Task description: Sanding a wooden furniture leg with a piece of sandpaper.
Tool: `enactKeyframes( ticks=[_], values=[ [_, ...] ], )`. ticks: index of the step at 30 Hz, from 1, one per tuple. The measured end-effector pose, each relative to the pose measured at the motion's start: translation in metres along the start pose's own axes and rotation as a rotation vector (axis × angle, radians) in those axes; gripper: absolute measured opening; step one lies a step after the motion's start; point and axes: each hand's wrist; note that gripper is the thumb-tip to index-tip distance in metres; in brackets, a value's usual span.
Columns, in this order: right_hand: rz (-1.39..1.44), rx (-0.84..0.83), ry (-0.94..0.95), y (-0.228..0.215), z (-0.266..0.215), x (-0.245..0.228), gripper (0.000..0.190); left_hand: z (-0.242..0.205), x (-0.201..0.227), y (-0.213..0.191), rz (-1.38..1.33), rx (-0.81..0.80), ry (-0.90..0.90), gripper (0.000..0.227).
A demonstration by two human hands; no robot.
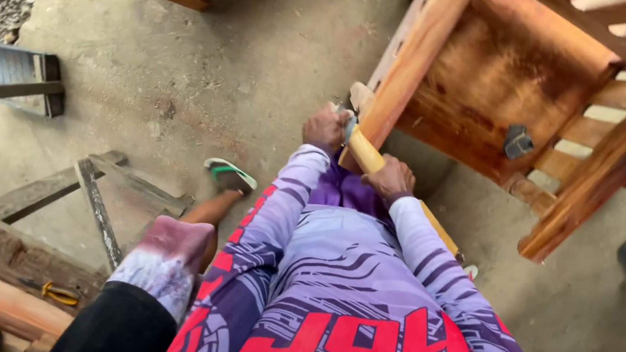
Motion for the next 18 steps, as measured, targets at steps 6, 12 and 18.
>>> enactKeyframes(
  ticks=[6,12,18],
  values=[
    [-0.059,0.011,-0.040,0.007,0.006,0.003,0.063,0.006,-0.008,-0.003,-0.109,-0.077,0.060,0.026],
    [-0.044,0.059,-0.003,-0.007,-0.023,-0.069,0.065,0.042,-0.048,-0.045,-0.449,-0.114,0.118,0.025],
    [-0.280,0.001,0.014,0.030,-0.012,-0.245,0.066,0.134,-0.185,-0.173,-0.405,-0.260,0.195,0.025]
  ],
)
Point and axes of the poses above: each hand's wrist, its own z-axis towards the middle knuckle, its own y-axis out of the palm, x = y × z, and after that the axes turned 15 degrees about x, right-handed
